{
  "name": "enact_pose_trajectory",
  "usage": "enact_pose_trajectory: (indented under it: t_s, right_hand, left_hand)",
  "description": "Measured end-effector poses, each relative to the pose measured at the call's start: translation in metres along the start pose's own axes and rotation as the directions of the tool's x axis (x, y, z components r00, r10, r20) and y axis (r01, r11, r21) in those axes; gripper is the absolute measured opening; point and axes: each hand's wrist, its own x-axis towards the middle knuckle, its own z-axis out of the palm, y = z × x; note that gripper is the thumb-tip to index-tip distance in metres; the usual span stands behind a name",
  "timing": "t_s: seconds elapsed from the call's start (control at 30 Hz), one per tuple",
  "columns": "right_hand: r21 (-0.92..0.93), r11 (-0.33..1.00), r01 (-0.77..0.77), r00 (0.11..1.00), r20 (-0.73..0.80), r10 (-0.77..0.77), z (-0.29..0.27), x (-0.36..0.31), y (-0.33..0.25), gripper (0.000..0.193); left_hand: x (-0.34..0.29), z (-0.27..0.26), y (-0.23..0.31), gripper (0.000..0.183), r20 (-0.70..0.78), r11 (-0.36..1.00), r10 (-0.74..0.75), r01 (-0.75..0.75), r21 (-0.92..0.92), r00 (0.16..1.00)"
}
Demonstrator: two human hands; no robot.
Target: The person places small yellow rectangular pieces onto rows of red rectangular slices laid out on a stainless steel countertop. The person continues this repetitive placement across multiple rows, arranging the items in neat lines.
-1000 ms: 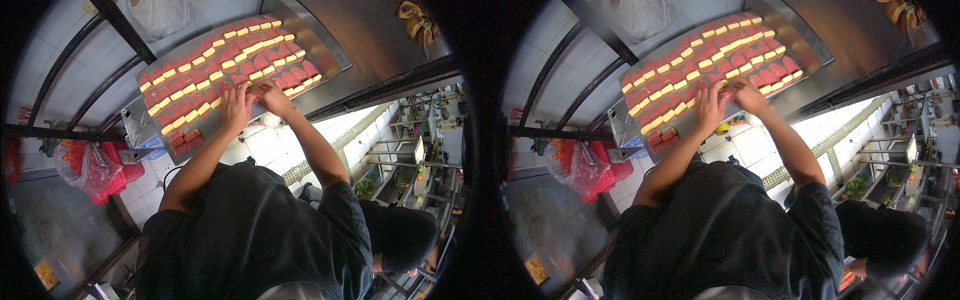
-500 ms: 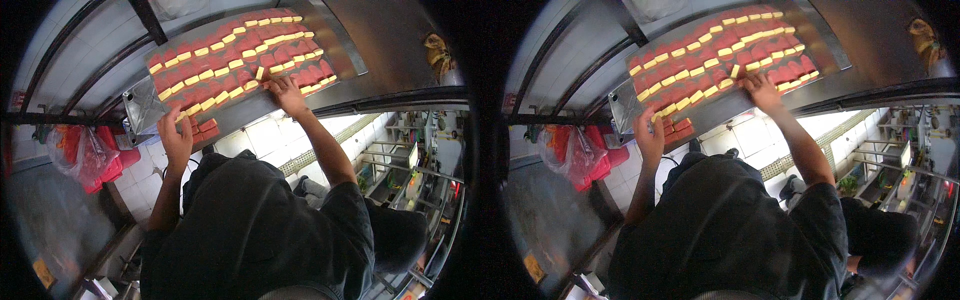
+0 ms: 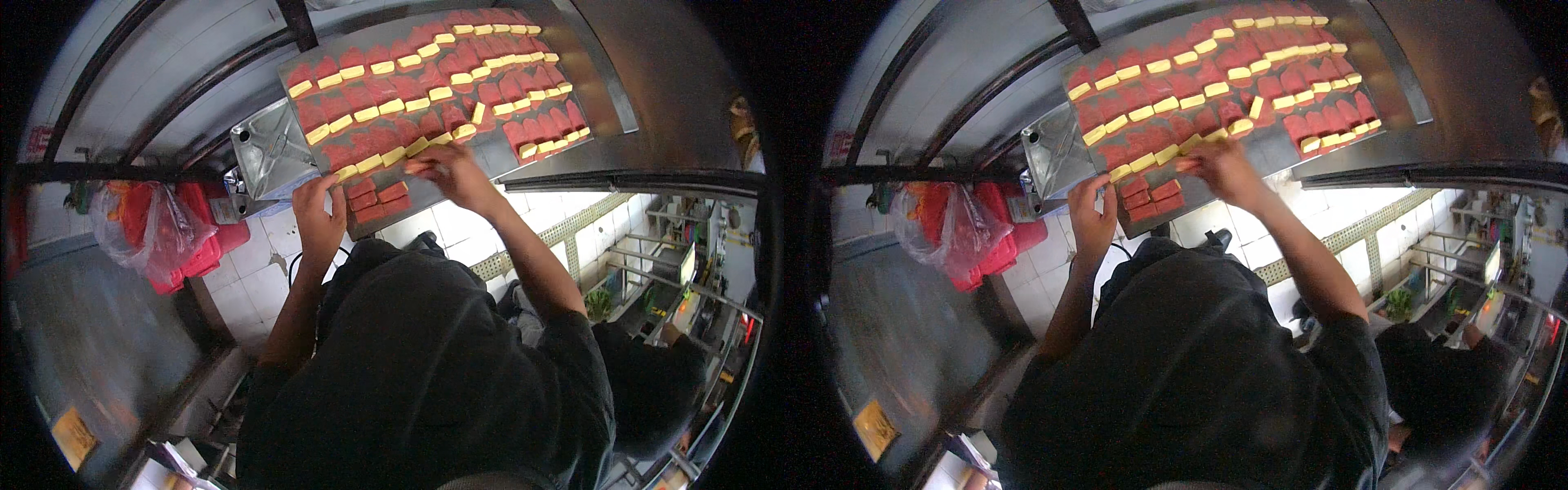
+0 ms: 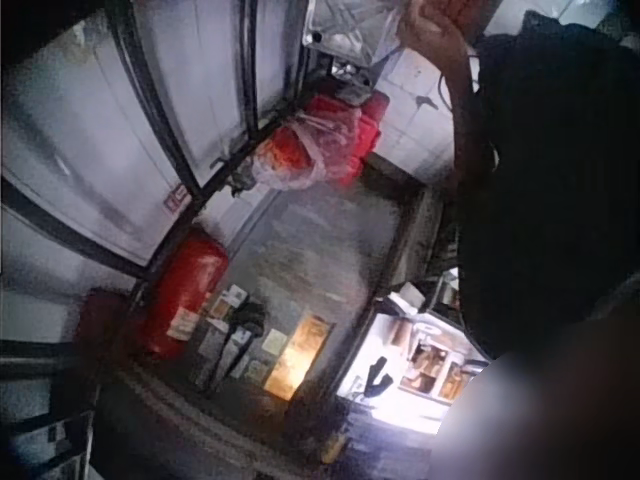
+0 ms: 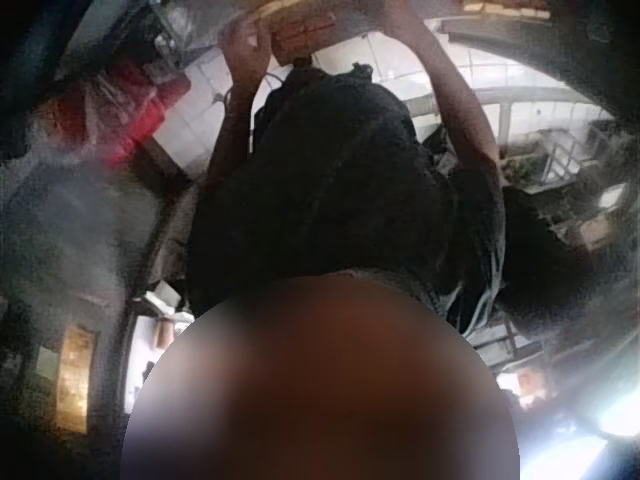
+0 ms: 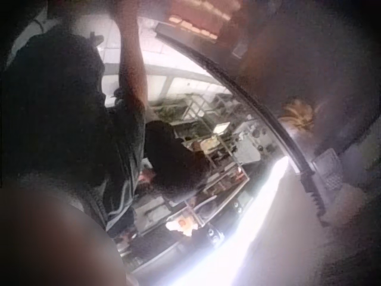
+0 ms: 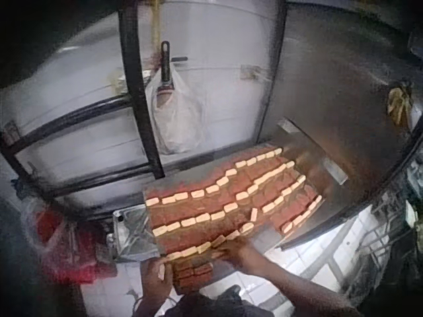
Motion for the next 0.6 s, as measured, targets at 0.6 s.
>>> enact_pose_trajectory:
  t_s: [0.6]
  right_hand:
    - [-0.294,0.956,0.016,1.000,0.023,-0.010,0.069,0.014,-0.011,0.016]
  left_hand:
    - [-0.004,0.007,-0.004,0.037,0.284,0.992,0.124,-0.124,-0.017,0.951]
